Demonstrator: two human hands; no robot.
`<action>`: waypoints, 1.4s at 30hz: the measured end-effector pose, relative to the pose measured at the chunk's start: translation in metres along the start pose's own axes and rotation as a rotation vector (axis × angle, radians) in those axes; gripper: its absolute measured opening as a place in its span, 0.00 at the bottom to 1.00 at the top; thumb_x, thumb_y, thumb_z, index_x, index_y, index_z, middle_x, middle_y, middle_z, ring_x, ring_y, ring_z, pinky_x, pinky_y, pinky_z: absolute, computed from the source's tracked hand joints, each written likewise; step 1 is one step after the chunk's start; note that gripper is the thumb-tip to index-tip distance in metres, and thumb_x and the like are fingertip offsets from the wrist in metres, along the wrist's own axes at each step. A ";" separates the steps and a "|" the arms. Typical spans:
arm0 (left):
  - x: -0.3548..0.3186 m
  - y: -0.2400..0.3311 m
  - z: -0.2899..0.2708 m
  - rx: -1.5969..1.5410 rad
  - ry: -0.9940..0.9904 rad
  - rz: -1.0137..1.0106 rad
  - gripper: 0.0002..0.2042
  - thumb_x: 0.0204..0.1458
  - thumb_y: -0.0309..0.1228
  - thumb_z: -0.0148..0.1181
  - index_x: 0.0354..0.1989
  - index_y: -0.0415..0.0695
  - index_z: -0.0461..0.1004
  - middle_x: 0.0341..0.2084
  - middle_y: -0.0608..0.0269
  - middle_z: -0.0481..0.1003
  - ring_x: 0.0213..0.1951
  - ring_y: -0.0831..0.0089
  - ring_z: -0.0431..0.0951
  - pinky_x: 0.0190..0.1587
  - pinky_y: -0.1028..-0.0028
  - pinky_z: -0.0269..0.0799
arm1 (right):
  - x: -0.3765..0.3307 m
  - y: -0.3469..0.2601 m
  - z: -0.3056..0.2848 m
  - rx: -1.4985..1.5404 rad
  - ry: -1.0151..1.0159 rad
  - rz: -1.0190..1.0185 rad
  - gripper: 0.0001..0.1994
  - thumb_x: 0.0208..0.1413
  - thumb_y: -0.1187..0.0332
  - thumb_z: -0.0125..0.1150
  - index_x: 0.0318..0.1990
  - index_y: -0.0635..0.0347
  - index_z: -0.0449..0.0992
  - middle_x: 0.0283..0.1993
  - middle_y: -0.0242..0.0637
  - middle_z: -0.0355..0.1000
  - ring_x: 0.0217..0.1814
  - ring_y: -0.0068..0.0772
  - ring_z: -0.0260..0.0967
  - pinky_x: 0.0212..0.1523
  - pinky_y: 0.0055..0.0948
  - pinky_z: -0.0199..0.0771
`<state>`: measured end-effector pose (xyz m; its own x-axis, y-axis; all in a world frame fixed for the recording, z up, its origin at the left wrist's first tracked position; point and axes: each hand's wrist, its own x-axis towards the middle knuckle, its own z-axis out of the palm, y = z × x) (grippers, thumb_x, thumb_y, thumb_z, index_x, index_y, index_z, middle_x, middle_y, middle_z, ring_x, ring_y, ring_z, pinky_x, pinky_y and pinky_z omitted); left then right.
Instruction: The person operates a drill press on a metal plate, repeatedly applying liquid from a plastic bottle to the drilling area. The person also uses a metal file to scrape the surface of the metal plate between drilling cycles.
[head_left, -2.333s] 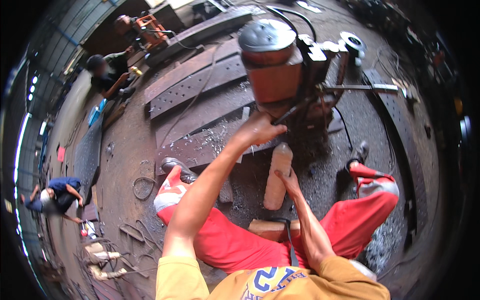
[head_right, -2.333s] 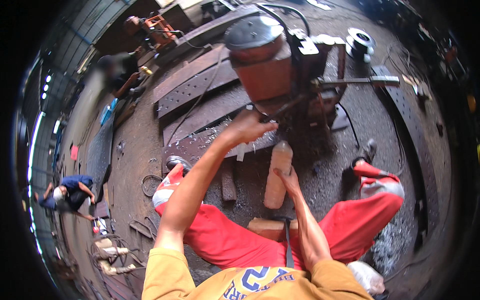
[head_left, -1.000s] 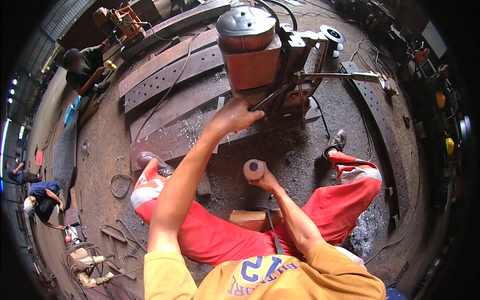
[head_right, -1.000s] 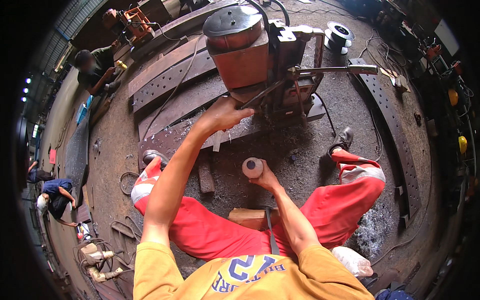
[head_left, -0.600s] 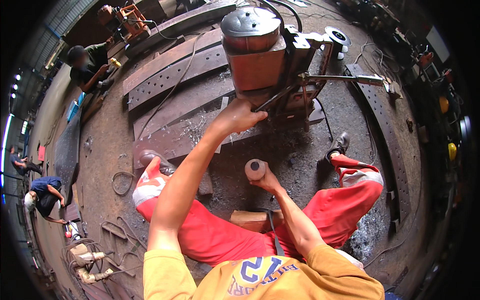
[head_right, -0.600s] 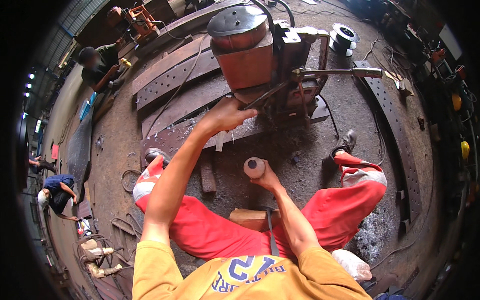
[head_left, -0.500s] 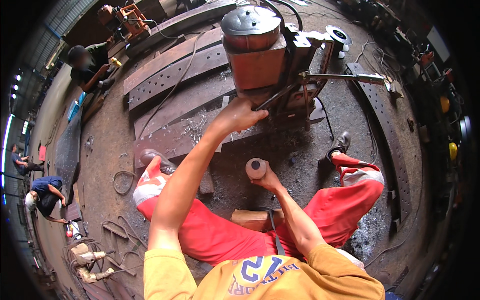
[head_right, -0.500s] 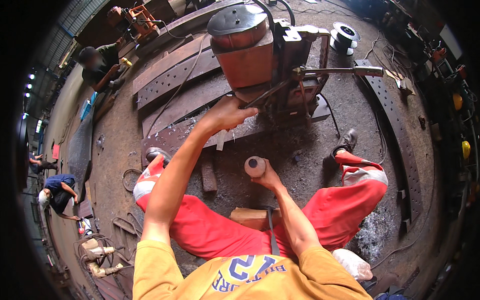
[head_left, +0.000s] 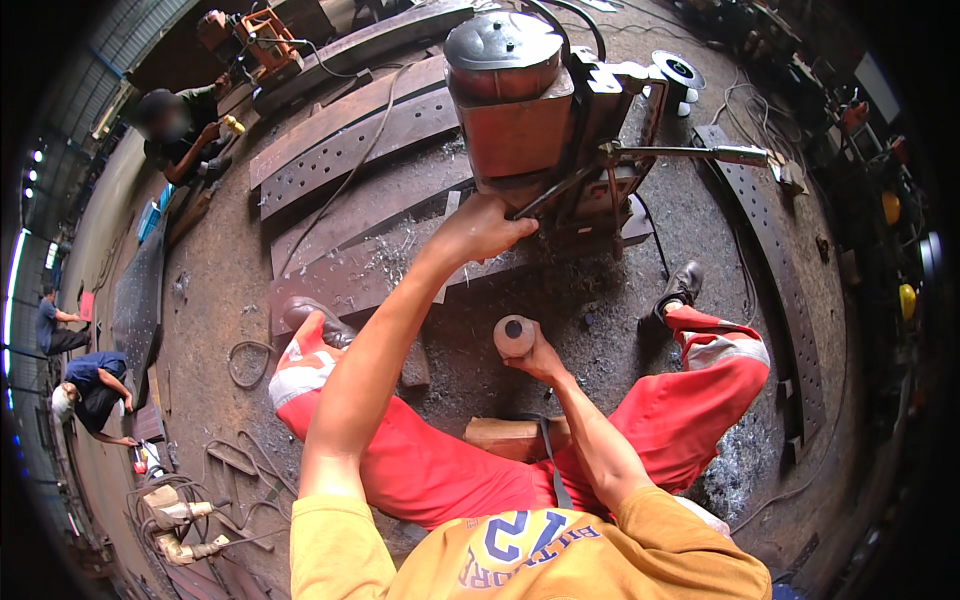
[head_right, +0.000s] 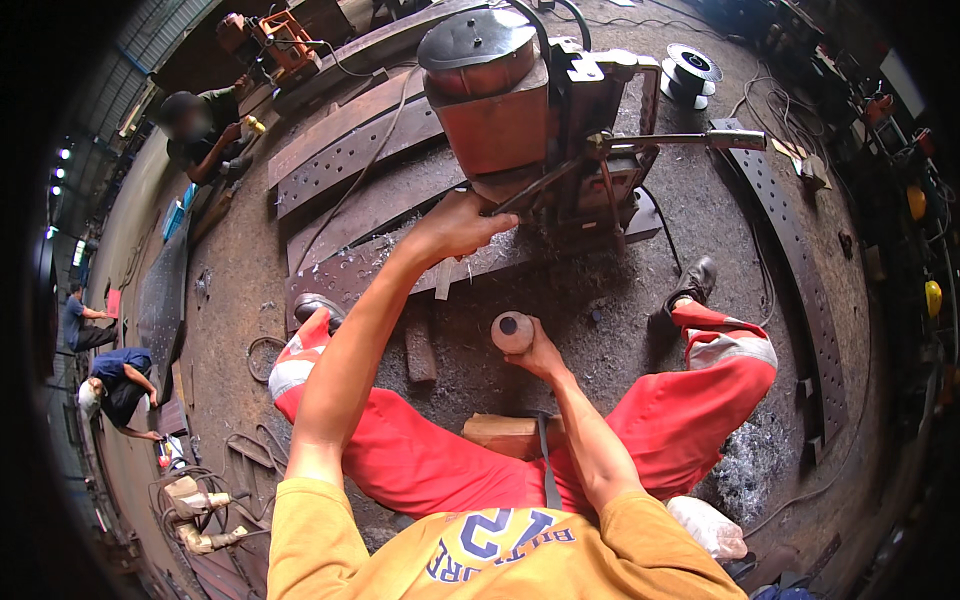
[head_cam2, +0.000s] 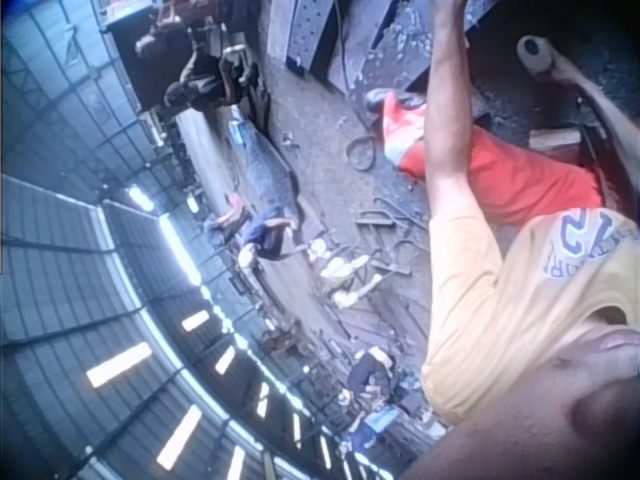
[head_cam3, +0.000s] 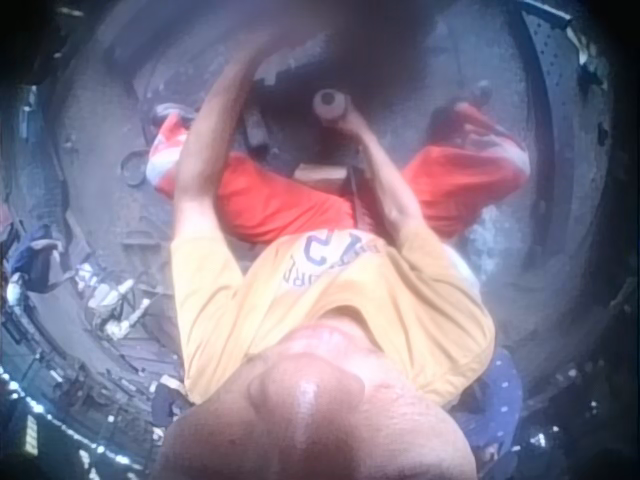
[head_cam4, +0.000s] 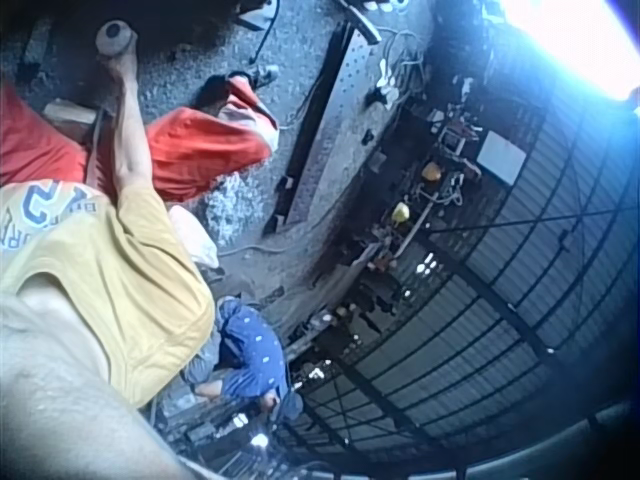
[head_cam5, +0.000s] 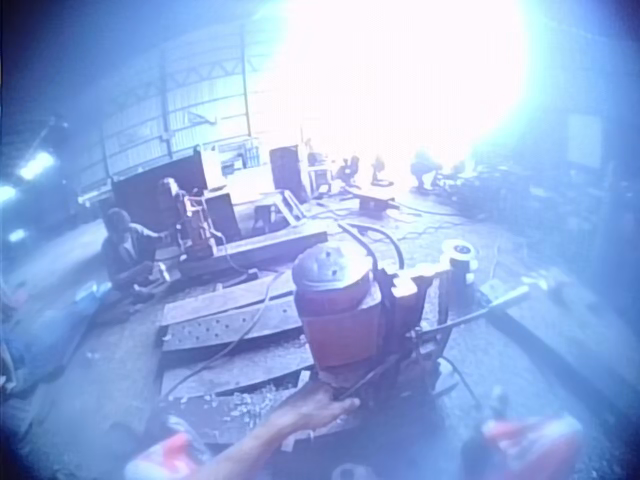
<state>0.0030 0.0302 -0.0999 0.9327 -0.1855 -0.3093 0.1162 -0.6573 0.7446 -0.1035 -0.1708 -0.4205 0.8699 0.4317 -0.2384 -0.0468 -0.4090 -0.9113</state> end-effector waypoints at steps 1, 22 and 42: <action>-0.001 0.001 -0.001 0.007 0.001 0.007 0.22 0.57 0.46 0.62 0.54 0.44 0.78 0.18 0.63 0.71 0.19 0.74 0.70 0.24 0.67 0.69 | 0.000 0.000 0.000 0.008 -0.001 0.003 0.50 0.35 0.64 0.83 0.67 0.58 0.57 0.63 0.50 0.68 0.69 0.49 0.65 0.67 0.39 0.65; -0.001 -0.001 0.002 0.009 0.028 0.057 0.22 0.58 0.45 0.62 0.57 0.47 0.77 0.18 0.65 0.70 0.19 0.75 0.70 0.23 0.69 0.68 | -0.001 0.001 0.001 0.019 -0.004 -0.013 0.50 0.35 0.65 0.82 0.67 0.58 0.56 0.63 0.50 0.68 0.69 0.47 0.65 0.68 0.38 0.65; 0.015 -0.019 0.008 0.078 0.020 -0.023 0.23 0.57 0.46 0.62 0.55 0.43 0.76 0.20 0.64 0.72 0.19 0.75 0.71 0.22 0.70 0.69 | -0.002 0.000 0.000 -0.017 -0.007 -0.014 0.56 0.36 0.67 0.83 0.72 0.53 0.47 0.67 0.49 0.64 0.72 0.48 0.61 0.71 0.41 0.61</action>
<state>0.0121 0.0337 -0.1233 0.9370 -0.1553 -0.3130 0.1113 -0.7163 0.6889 -0.1048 -0.1720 -0.4200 0.8670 0.4429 -0.2284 -0.0264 -0.4169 -0.9086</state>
